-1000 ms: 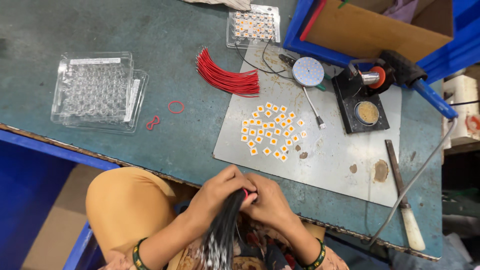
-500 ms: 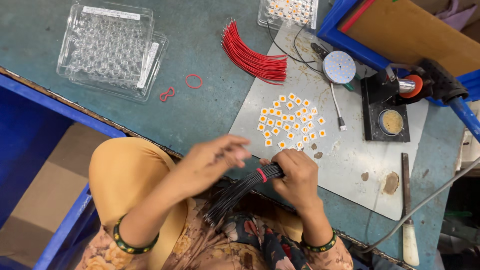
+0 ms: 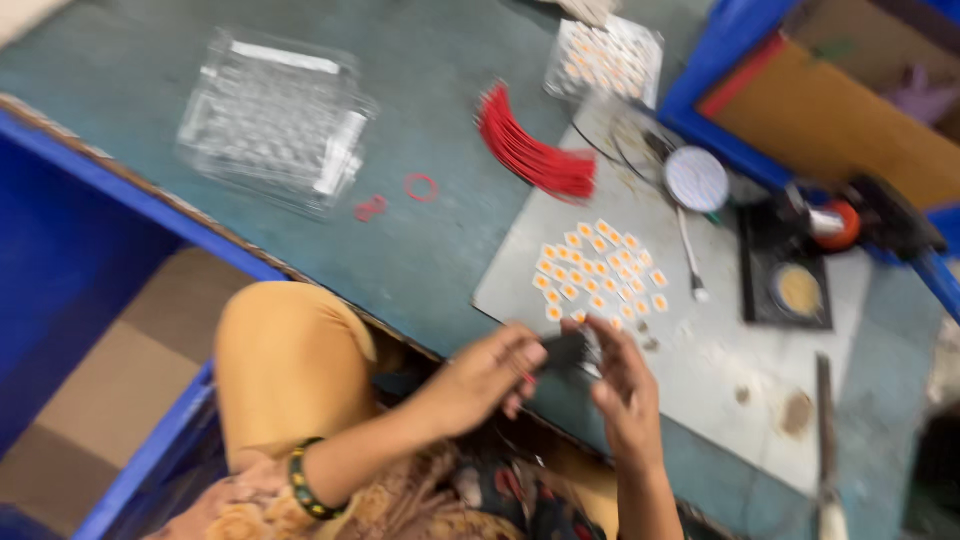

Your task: The person uses a soldering iron to attach wires to small square LED modules arranged on a work surface. They handle bundles of red and black wires, separating them and preparing them for connection. The person also briefly handles a larger LED panel.

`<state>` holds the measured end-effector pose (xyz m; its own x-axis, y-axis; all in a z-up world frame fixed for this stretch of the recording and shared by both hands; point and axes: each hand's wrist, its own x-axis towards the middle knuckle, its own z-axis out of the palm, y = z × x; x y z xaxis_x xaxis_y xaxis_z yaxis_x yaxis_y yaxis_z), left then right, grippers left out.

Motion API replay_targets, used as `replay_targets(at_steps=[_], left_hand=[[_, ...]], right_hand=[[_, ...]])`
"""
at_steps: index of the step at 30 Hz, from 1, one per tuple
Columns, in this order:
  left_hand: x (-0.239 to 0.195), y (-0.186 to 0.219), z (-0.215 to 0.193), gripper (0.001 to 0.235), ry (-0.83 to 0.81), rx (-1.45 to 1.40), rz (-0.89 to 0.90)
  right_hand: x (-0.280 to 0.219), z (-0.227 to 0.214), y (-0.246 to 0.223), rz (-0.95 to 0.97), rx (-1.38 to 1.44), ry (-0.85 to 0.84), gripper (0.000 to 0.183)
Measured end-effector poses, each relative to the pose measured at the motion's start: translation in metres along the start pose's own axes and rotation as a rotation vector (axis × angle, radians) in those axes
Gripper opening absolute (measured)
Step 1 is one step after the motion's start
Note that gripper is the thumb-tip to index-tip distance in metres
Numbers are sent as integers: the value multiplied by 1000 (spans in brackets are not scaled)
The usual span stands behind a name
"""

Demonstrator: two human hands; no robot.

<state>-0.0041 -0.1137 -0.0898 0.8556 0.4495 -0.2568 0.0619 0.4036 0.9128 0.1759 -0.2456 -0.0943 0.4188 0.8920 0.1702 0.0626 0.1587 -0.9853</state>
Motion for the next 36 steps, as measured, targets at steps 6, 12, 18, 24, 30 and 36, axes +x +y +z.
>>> replay_targets(at_steps=[6,12,18,24,30,36], left_hand=[[0,-37,18,51,-87,190,40],[23,-83,9,51,-132,247,277],[40,-110,8,53,-273,277,222],[15,-74,10,46,-133,269,267],[-5,-25,4,29,-68,356,459],[-14,-24,-5,18,-17,737,723]], right_hand=[[-3,6,105,231,440,-315,63],[47,-56,198,-10,577,-610,78],[45,-80,223,-145,1058,-465,85],[48,-102,194,10,1006,-384,86],[53,-72,179,648,615,465,89],[18,-61,204,201,1392,-297,77]])
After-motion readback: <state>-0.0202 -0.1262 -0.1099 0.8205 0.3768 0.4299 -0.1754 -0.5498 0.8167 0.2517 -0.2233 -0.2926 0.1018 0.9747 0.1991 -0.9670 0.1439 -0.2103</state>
